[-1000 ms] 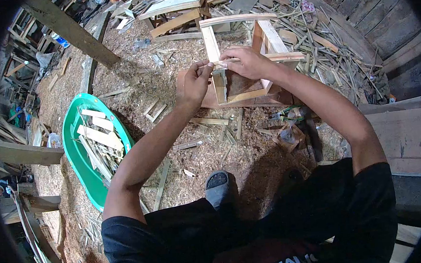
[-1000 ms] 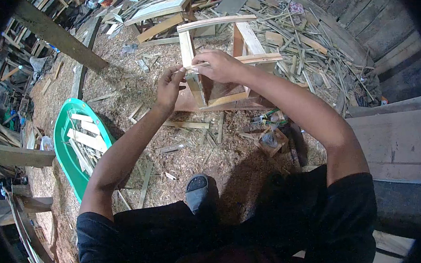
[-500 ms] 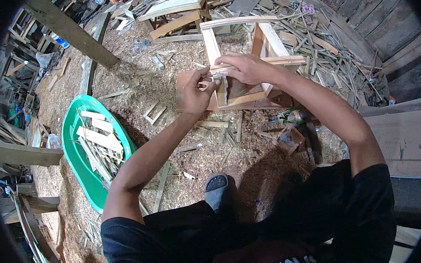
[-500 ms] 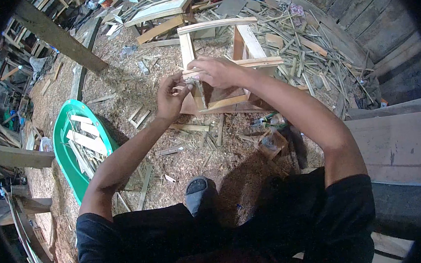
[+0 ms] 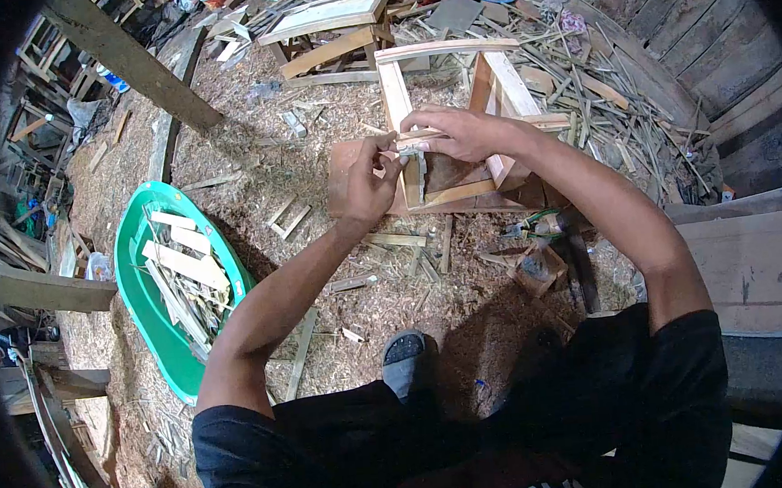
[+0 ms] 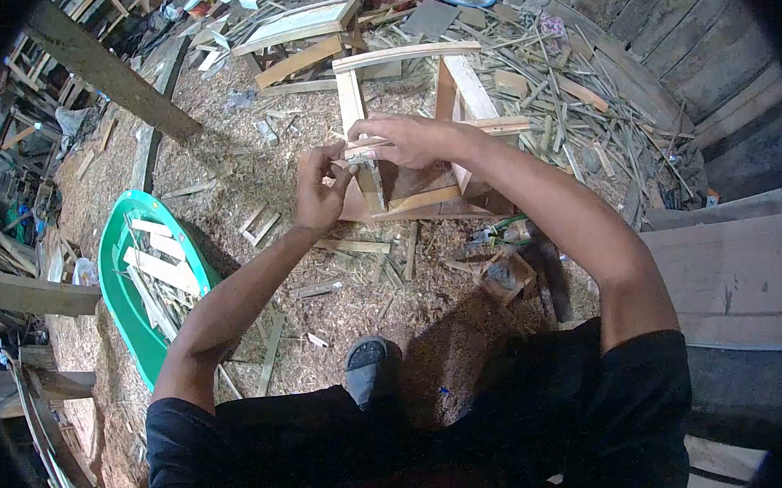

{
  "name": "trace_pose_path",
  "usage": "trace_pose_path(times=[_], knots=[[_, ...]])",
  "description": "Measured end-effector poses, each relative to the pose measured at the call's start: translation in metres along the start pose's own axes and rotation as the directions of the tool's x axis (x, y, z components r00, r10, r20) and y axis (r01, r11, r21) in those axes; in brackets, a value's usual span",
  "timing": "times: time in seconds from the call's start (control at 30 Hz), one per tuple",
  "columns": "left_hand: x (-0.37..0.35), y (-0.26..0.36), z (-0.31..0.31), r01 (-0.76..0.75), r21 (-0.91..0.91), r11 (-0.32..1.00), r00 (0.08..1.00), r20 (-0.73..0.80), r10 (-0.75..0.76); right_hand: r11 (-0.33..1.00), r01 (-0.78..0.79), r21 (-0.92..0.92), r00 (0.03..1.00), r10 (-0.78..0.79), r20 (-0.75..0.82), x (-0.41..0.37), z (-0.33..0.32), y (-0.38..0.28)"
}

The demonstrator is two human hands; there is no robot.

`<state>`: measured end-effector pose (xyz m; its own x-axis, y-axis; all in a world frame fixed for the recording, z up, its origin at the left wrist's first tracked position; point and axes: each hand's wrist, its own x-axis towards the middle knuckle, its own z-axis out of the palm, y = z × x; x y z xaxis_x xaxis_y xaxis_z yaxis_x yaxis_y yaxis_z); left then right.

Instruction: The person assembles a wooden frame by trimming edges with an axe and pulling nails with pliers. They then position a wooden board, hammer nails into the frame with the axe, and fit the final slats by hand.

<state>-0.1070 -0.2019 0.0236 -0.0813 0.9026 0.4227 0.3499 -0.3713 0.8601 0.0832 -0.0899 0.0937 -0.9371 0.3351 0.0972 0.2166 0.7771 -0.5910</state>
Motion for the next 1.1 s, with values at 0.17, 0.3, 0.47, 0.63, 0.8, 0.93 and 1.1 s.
trace_pose_path(times=[0.17,0.3,0.47,0.63,0.8,0.93,1.1], knots=[[-0.001,-0.005,0.0,-0.048,0.017,0.999,0.999,-0.02,0.049,1.0,0.0,-0.028,1.0,0.0,-0.017,-0.001,-0.001,-0.003],[-0.003,-0.004,0.001,-0.029,-0.012,1.0,0.999,-0.03,0.029,0.999,0.014,-0.034,0.999,-0.016,-0.045,-0.004,0.001,0.001],[-0.004,-0.008,0.0,0.096,-0.111,0.989,0.995,0.004,-0.096,0.998,0.005,-0.055,0.996,-0.009,-0.084,-0.005,0.007,0.01],[-0.005,-0.007,0.004,0.057,-0.115,0.992,0.996,-0.057,-0.064,0.999,-0.011,-0.035,0.995,0.007,-0.099,-0.005,0.009,0.008],[-0.003,-0.013,0.003,0.105,-0.178,0.978,0.993,-0.032,-0.113,0.999,0.035,-0.029,0.996,-0.038,-0.081,0.0,0.007,0.008],[-0.004,-0.015,0.001,0.128,-0.148,0.981,0.991,-0.018,-0.132,0.999,0.022,-0.038,0.998,-0.025,-0.06,-0.002,0.003,0.003],[-0.003,-0.015,0.002,0.087,-0.101,0.991,0.996,-0.021,-0.089,0.995,0.071,-0.068,0.99,-0.079,-0.114,-0.006,0.006,0.006]])
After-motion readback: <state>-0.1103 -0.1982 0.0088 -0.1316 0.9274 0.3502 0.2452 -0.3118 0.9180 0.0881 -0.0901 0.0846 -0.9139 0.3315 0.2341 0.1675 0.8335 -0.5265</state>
